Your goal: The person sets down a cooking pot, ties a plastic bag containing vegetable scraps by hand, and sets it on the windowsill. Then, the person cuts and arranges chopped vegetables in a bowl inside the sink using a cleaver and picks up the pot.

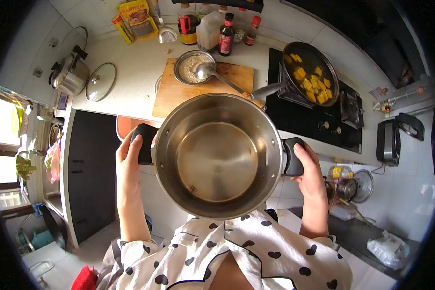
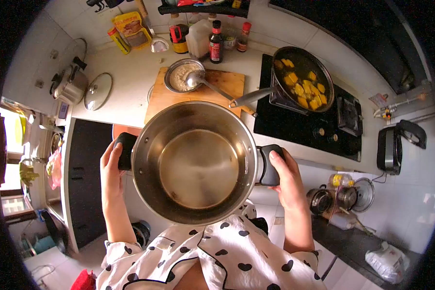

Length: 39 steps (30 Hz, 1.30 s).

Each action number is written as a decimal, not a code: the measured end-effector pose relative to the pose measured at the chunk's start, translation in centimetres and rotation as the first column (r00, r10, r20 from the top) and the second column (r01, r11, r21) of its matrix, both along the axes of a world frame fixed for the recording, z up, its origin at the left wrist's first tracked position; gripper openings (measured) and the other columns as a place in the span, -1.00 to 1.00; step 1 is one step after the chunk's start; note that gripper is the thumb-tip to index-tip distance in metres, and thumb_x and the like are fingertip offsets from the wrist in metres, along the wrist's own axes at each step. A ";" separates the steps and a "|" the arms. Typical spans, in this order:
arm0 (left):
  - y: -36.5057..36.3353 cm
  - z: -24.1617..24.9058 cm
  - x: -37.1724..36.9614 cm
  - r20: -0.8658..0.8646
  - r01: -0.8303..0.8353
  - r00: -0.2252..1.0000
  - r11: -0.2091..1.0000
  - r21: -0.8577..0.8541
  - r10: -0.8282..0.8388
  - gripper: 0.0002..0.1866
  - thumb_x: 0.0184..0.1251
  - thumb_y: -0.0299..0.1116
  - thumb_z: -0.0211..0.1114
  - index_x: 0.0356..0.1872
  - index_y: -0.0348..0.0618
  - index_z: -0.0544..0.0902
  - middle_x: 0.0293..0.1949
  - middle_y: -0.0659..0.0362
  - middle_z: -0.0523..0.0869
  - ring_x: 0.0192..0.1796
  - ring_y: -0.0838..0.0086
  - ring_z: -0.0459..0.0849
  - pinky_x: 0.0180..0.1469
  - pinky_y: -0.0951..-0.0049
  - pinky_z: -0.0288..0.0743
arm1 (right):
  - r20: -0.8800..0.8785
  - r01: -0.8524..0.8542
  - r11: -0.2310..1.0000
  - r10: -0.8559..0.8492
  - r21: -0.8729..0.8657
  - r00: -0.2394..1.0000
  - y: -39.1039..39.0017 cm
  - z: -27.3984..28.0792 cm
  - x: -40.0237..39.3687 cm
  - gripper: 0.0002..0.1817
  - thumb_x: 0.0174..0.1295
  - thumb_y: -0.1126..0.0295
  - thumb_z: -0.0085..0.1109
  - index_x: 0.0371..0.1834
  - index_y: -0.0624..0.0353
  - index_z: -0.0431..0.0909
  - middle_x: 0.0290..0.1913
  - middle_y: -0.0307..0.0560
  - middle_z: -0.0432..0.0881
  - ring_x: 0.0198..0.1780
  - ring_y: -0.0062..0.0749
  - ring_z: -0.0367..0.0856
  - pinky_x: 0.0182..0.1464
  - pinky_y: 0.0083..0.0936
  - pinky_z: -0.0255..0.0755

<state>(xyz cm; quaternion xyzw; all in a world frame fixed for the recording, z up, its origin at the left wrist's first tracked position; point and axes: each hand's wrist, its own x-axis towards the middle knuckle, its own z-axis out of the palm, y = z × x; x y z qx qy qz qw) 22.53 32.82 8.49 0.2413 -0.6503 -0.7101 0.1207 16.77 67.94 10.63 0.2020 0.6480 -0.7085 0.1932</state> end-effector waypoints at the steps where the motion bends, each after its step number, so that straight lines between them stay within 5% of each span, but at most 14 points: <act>1: -0.3 0.1 -0.2 0.001 -0.001 1.000 1.000 0.011 0.001 -0.67 0.33 -0.30 0.11 -0.02 -0.33 0.53 -0.32 0.18 0.67 -0.41 0.64 0.64 -0.42 0.70 0.51 | -0.016 -0.071 0.997 0.071 -0.011 0.997 -0.1 0.0 -0.5 -0.65 0.24 0.13 0.07 -0.01 0.09 0.45 -0.38 -0.37 0.55 -0.54 -0.76 0.47 -0.67 -0.78 0.23; 9: -1.9 2.4 -3.2 -0.014 -0.240 0.971 0.971 -0.026 0.239 -0.64 0.31 -0.26 0.15 -0.01 -0.33 0.53 -0.37 0.22 0.67 -0.51 0.74 0.59 -0.59 0.80 0.38 | -0.085 -0.219 0.972 0.211 -0.090 0.974 -3.4 0.9 -5.6 -0.70 0.28 0.16 0.04 -0.07 0.11 0.41 -0.42 -0.37 0.44 -0.52 -0.76 0.41 -0.62 -0.76 0.27; 20: -5.8 2.2 -6.4 -0.003 -0.253 0.968 0.968 -0.008 0.253 -0.68 0.33 -0.26 0.13 -0.05 -0.30 0.55 -0.39 0.24 0.67 -0.55 0.77 0.56 -0.61 0.82 0.35 | -0.109 -0.277 0.954 0.265 -0.113 0.958 -7.2 1.5 -10.5 -0.70 0.29 0.18 0.04 -0.05 0.13 0.41 -0.48 -0.39 0.42 -0.61 -0.77 0.34 -0.66 -0.76 0.17; 23: -7.7 1.4 -7.5 0.017 -0.236 0.972 0.971 0.039 0.235 -0.68 0.33 -0.26 0.13 -0.04 -0.30 0.54 -0.38 0.24 0.67 -0.56 0.76 0.56 -0.61 0.82 0.35 | -0.085 -0.258 0.961 0.250 -0.103 0.965 -8.9 1.6 -10.9 -0.70 0.29 0.18 0.04 -0.05 0.12 0.42 -0.48 -0.39 0.41 -0.61 -0.77 0.34 -0.67 -0.76 0.18; 24: -9.2 1.2 -7.4 0.016 -0.107 0.994 0.992 0.060 0.106 -0.64 0.34 -0.25 0.11 0.01 -0.34 0.52 -0.29 0.19 0.66 -0.34 0.64 0.63 -0.33 0.71 0.49 | -0.080 -0.247 0.964 0.240 -0.095 0.967 -9.5 1.6 -11.1 -0.70 0.29 0.18 0.04 -0.05 0.12 0.42 -0.48 -0.39 0.42 -0.60 -0.77 0.34 -0.67 -0.76 0.18; 33: -20.1 -0.5 -12.1 0.007 -0.008 1.000 0.997 0.072 0.008 -0.69 0.33 -0.28 0.13 -0.02 -0.28 0.54 -0.28 0.20 0.68 -0.40 0.67 0.65 -0.52 0.80 0.41 | -0.055 -0.053 0.997 0.050 -0.047 0.997 -19.4 0.7 -10.3 -0.68 0.27 0.16 0.05 -0.02 0.11 0.42 -0.38 -0.33 0.52 -0.56 -0.77 0.43 -0.69 -0.78 0.22; 39: -26.0 1.2 -14.1 0.104 -0.066 0.992 0.995 -0.081 0.074 -0.60 0.30 -0.23 0.16 0.04 -0.32 0.52 -0.16 0.17 0.66 -0.13 0.59 0.60 -0.06 0.62 0.42 | 0.020 -0.057 0.998 0.057 -0.030 0.998 -26.6 -1.4 -10.7 -0.69 0.28 0.15 0.02 -0.06 0.13 0.42 -0.47 -0.35 0.48 -0.65 -0.81 0.35 -0.75 -0.81 0.09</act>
